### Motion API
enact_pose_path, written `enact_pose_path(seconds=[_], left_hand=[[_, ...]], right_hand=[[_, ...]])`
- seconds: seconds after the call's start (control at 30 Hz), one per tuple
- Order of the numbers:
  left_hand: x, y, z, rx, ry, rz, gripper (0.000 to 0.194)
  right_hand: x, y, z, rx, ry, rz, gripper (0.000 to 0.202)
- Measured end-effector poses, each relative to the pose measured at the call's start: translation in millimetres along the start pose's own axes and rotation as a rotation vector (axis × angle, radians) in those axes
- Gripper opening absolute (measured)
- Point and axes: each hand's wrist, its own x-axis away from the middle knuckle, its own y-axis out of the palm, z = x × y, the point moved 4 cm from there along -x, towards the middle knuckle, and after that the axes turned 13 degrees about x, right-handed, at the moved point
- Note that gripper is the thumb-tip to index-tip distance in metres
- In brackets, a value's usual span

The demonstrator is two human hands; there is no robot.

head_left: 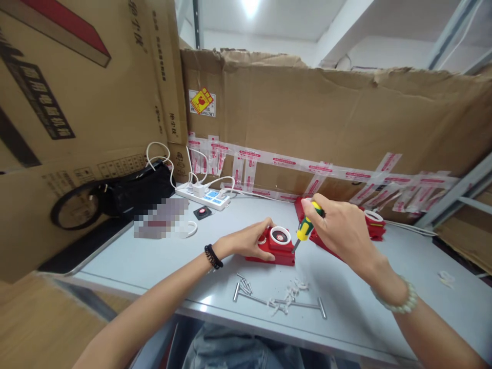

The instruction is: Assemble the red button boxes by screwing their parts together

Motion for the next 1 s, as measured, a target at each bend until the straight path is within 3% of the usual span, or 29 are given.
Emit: enact_pose_path(seconds=[0.13,0.2,0.3,0.4,0.47,0.53,0.7,0.77,0.83,0.9,0.97,1.0], left_hand=[[-1,-0.2,0,0.015,0.027,-0.003,0.056],[-1,0.0,0,0.026,0.036,-0.012,0.056],[-1,0.2,-1,0.025,0.031,-0.015,0.057],[0,0.0,-2,0.012,0.017,-0.003,0.057],[0,-0.1,-1,0.008,0.014,-0.002,0.057],[0,-0.2,0,0.009,0.017,-0.004,0.056],[-1,-0.4,2,0.015,0.03,-0.011,0.055],[0,-0.3,2,0.011,0.03,-0.012,0.054],[0,-0.3,2,0.012,0.035,-0.013,0.053],[0,-0.3,2,0.017,0.036,-0.009,0.054],[-1,-0.4,1,0.015,0.026,-0.002,0.056],[-1,-0.4,1,0.011,0.021,0.001,0.056]], right_hand=[[6,-11,5,-0.422,-0.314,-0.232,0.039],[6,-13,7,-0.539,-0.385,-0.274,0.036],[2,-6,8,-0.463,-0.216,-0.121,0.033],[1,1,7,-0.108,0.055,0.134,0.041],[3,4,4,0.038,0.106,0.159,0.046],[4,4,5,-0.027,0.018,0.077,0.045],[9,-12,9,-0.497,-0.425,-0.287,0.042],[10,-16,8,-0.592,-0.488,-0.363,0.037],[6,-14,5,-0.591,-0.414,-0.299,0.03],[2,-6,1,-0.467,-0.23,-0.12,0.028],[1,0,-2,-0.257,-0.009,0.146,0.033],[2,4,-6,-0.158,0.035,0.219,0.036]])
